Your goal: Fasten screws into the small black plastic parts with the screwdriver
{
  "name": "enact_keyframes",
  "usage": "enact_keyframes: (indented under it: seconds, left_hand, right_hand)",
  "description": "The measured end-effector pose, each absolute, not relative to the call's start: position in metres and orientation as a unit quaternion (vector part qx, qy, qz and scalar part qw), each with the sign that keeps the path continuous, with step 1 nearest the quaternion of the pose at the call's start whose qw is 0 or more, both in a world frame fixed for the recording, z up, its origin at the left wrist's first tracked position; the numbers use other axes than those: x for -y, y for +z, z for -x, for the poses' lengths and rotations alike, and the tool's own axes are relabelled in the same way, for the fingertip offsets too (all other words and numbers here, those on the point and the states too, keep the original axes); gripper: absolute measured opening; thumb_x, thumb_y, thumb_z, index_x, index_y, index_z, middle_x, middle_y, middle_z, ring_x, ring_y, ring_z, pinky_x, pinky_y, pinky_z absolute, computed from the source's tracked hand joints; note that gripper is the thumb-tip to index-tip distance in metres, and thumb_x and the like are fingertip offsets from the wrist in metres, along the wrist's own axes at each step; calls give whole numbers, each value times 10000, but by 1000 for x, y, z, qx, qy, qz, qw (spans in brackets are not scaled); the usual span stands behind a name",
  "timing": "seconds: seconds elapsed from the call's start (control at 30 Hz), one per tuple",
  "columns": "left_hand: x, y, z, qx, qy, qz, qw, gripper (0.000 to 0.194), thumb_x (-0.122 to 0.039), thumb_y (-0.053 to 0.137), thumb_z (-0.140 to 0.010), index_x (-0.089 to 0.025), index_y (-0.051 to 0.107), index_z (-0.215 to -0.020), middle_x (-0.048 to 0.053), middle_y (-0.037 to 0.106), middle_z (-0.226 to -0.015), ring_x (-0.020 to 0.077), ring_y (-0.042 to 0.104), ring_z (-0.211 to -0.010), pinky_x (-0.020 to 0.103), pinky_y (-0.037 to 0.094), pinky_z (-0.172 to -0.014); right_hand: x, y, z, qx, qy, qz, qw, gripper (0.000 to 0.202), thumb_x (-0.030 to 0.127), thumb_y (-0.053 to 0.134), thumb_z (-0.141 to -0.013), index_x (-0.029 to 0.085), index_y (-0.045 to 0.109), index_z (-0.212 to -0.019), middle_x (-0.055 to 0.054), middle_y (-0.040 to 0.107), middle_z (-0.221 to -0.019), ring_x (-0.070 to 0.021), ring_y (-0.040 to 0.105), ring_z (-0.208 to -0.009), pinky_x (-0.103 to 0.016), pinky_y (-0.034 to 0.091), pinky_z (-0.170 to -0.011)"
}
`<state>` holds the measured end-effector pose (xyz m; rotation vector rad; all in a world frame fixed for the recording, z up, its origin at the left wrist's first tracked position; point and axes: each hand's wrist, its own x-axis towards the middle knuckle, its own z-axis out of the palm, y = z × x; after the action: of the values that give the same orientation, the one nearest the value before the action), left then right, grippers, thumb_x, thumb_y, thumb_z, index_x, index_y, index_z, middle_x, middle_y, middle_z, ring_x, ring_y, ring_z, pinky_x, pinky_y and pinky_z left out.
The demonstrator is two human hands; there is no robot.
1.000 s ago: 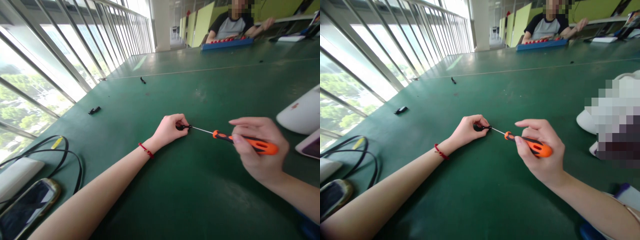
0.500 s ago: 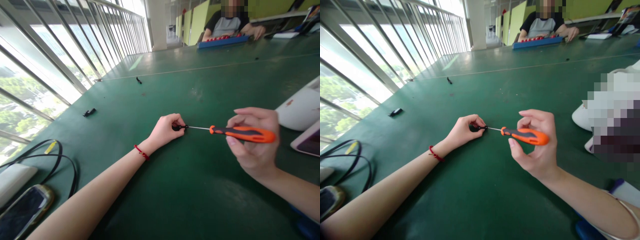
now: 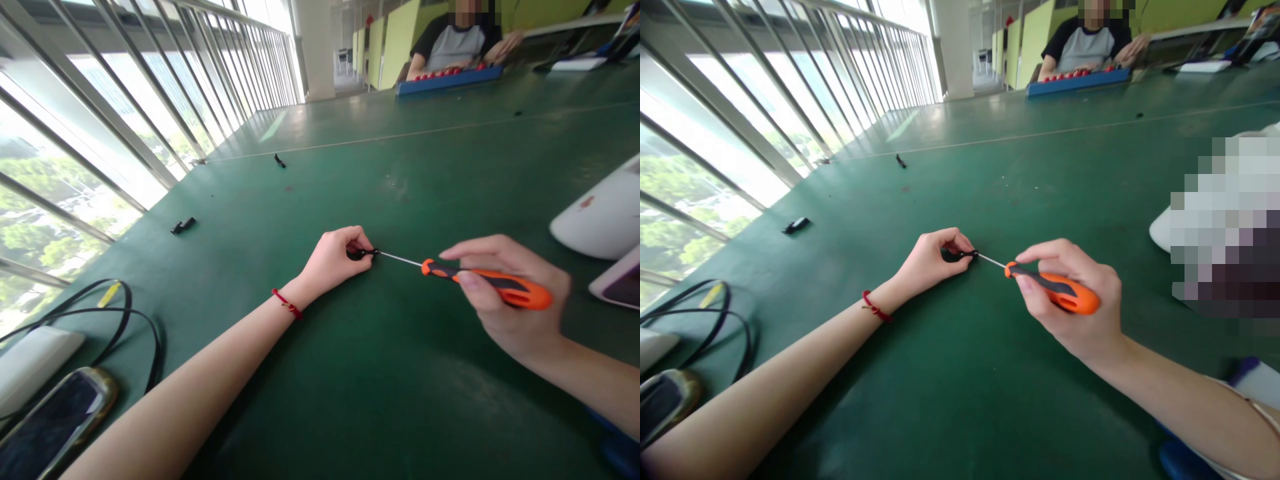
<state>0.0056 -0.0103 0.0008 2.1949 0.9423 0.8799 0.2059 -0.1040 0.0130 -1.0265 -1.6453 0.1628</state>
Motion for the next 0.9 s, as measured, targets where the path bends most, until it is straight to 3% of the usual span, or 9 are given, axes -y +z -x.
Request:
enact_keyframes:
  seconds: [0.07, 0.17, 0.23, 0.4, 0.47, 0.6, 0.8, 0.9]
  left_hand:
    - [10, 1, -6, -352, 331, -825, 293, 38, -140, 591, -704, -135, 607, -738, 18, 673, -795, 104, 611, -714, 208, 503, -686]
    - [10, 0, -6, -354, 331, -826, 289, 31, -139, 592, -702, -135, 603, -730, 17, 670, -788, 105, 609, -711, 211, 502, -691]
    - [10, 0, -6, -356, 330, -826, 287, 30, -138, 594, -699, -135, 603, -727, 17, 670, -785, 106, 607, -707, 216, 503, -694]
    - [10, 1, -6, -355, 327, -826, 289, 44, -138, 593, -698, -137, 608, -740, 19, 672, -792, 108, 609, -710, 218, 503, -692]
    - [9, 1, -6, -355, 326, -827, 290, 43, -140, 593, -699, -137, 607, -739, 18, 672, -788, 107, 608, -707, 216, 503, -691]
    - [9, 0, -6, -355, 325, -827, 290, 37, -148, 593, -700, -137, 603, -734, 21, 671, -790, 109, 607, -706, 221, 504, -695]
    - [9, -1, -6, -354, 326, -827, 291, 43, -148, 593, -700, -137, 605, -739, 22, 671, -795, 109, 607, -709, 223, 505, -696]
    - [9, 0, -7, -357, 325, -827, 289, 36, -149, 594, -698, -138, 601, -732, 22, 669, -790, 111, 606, -707, 226, 505, -697]
  right_hand:
    - [106, 13, -205, 698, 51, 444, 560, 128, 205, 610, -759, 254, 620, -876, -6, 598, -734, -126, 563, -563, -262, 420, -446]
    - [104, 11, -205, 679, 47, 403, 612, 375, 157, 657, -689, 273, 594, -1040, -37, 573, -908, -156, 585, -717, -304, 499, -589]
    - [103, 10, -206, 682, 72, 379, 621, 477, 161, 673, -664, 264, 561, -1115, -27, 549, -865, -155, 566, -709, -311, 493, -604]
    - [106, 13, -206, 710, 41, 434, 552, 125, 206, 605, -752, 232, 617, -874, 15, 562, -649, -109, 527, -533, -251, 400, -449]
    - [106, 13, -205, 704, 29, 424, 569, 194, 176, 620, -731, 239, 615, -915, -3, 580, -740, -121, 562, -603, -255, 440, -489]
    - [102, 12, -205, 686, 66, 367, 625, 516, 160, 669, -653, 254, 538, -1143, -32, 543, -881, -161, 563, -706, -327, 491, -602]
    - [107, 11, -207, 708, 41, 445, 547, 131, 207, 619, -744, 249, 631, -868, 4, 587, -701, -134, 551, -576, -287, 430, -510]
    - [106, 9, -205, 679, 51, 414, 604, 315, 165, 661, -690, 259, 611, -987, -26, 587, -879, -156, 578, -697, -306, 481, -577]
